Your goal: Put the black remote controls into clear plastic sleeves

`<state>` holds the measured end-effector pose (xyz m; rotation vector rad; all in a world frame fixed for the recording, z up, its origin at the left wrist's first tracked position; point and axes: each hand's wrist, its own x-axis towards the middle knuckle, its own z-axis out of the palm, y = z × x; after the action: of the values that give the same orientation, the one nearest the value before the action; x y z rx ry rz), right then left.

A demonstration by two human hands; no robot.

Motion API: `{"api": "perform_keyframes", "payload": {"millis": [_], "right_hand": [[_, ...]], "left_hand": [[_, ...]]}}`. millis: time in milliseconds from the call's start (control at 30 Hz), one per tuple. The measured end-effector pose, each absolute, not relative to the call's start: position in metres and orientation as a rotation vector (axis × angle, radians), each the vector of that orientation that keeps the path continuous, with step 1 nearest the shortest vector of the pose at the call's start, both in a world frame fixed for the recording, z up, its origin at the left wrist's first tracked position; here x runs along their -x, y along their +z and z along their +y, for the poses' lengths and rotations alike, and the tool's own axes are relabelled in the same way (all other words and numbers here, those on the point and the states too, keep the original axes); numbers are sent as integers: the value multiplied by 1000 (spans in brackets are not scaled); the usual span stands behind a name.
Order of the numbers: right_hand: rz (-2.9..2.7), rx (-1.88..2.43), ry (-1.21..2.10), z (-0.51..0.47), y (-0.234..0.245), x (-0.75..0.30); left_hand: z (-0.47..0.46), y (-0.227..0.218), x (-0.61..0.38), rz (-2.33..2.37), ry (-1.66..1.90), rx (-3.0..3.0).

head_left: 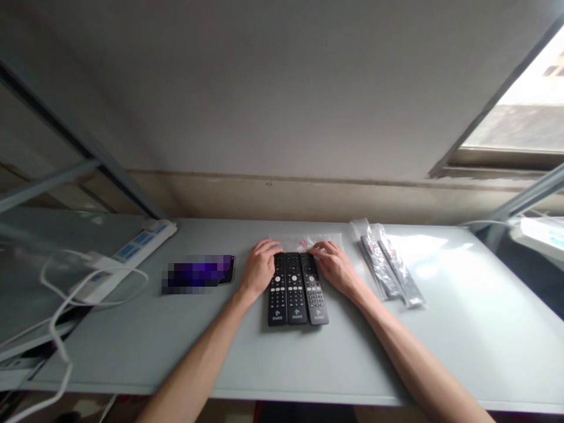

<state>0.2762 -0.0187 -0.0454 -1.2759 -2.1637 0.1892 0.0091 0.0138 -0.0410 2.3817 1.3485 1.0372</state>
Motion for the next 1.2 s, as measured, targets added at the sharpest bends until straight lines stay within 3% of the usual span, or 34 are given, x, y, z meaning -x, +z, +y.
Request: {"api": "perform_keyframes", "payload": {"millis": [367, 1200], "right_hand": [[-1949, 1390, 283, -14, -48, -281], [-2070, 1387, 139, -15, -44, -277]], "left_hand": [[20, -40, -8, 1374, 1040, -2259], [13, -33, -17, 1318, 1012, -2404]]}}
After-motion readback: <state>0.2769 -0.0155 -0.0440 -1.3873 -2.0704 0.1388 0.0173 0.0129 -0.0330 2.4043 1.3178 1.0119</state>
